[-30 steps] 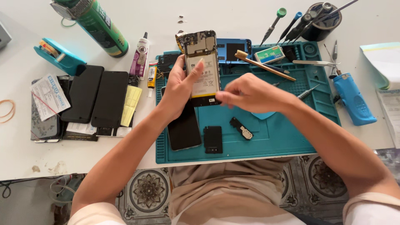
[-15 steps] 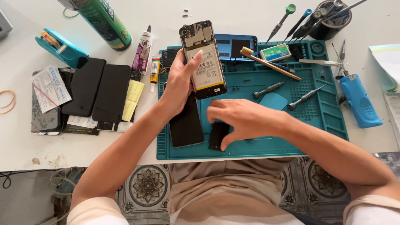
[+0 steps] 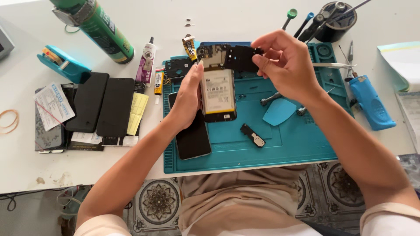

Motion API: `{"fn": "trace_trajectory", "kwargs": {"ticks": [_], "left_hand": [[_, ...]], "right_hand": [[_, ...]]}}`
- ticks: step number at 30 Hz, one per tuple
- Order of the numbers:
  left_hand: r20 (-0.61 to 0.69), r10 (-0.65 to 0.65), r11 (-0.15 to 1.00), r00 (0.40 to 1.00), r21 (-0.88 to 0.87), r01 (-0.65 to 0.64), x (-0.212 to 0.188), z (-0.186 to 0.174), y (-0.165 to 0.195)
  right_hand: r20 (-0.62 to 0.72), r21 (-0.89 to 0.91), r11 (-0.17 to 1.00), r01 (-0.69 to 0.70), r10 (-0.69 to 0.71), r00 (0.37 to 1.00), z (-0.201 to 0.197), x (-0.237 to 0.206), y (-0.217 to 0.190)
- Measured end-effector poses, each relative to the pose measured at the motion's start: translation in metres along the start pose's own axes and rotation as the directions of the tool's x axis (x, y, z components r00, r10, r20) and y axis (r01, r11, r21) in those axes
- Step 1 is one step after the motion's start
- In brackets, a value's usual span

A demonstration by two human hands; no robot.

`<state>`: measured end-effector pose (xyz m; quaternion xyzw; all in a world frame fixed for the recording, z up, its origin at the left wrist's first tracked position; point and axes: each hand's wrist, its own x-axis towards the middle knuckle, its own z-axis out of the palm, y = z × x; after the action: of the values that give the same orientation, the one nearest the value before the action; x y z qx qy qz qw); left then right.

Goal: The person repairs a smartphone on a teal repair mat. They use a spudger and screwdriver to pry open the phone's midframe, disconnect and lift out the battery, handle small internal components and flex cables, then set the opened phone down and pick up a screwdriver to work on other small parts.

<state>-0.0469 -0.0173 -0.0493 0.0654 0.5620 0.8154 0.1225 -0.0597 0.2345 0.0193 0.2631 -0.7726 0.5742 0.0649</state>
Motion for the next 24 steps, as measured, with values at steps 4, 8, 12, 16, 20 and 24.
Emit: {"fn": "trace_trajectory", "kwargs": {"ticks": [4, 8, 12, 16, 20, 24], "left_hand": [[0.078, 0.016, 0.992, 0.997, 0.121, -0.025, -0.005, 0.005, -0.006], [0.170, 0.142, 0.963, 0.975, 0.205, -0.176, -0.008, 0.006, -0.010], [0.165, 0.136, 0.968, 0.977, 0.187, -0.166, -0.007, 0.008, -0.012], [0.192, 0.136, 0.983, 0.972, 0.098, -0.157, -0.007, 0.011, -0.015], [0.212, 0.159, 0.982, 0.964, 0.070, -0.178, -0.006, 0.011, -0.018], [0.210, 0.176, 0.975, 0.962, 0.097, -0.199, -0.006, 0.009, -0.020]], "right_hand": [[0.024, -0.016, 1.000, -0.008, 0.008, 1.000, 0.003, 0.000, 0.007], [0.078, -0.076, 0.996, 0.038, -0.032, 0.996, 0.013, -0.002, 0.011], [0.054, -0.069, 0.996, 0.059, -0.055, 0.997, 0.022, -0.006, 0.012], [0.042, -0.264, 0.947, 0.182, -0.177, 0.983, 0.025, -0.007, 0.010], [0.048, -0.398, 0.873, 0.283, -0.288, 0.956, 0.024, -0.007, 0.007], [0.056, -0.393, 0.863, 0.317, -0.322, 0.945, 0.024, -0.008, 0.006]]}}
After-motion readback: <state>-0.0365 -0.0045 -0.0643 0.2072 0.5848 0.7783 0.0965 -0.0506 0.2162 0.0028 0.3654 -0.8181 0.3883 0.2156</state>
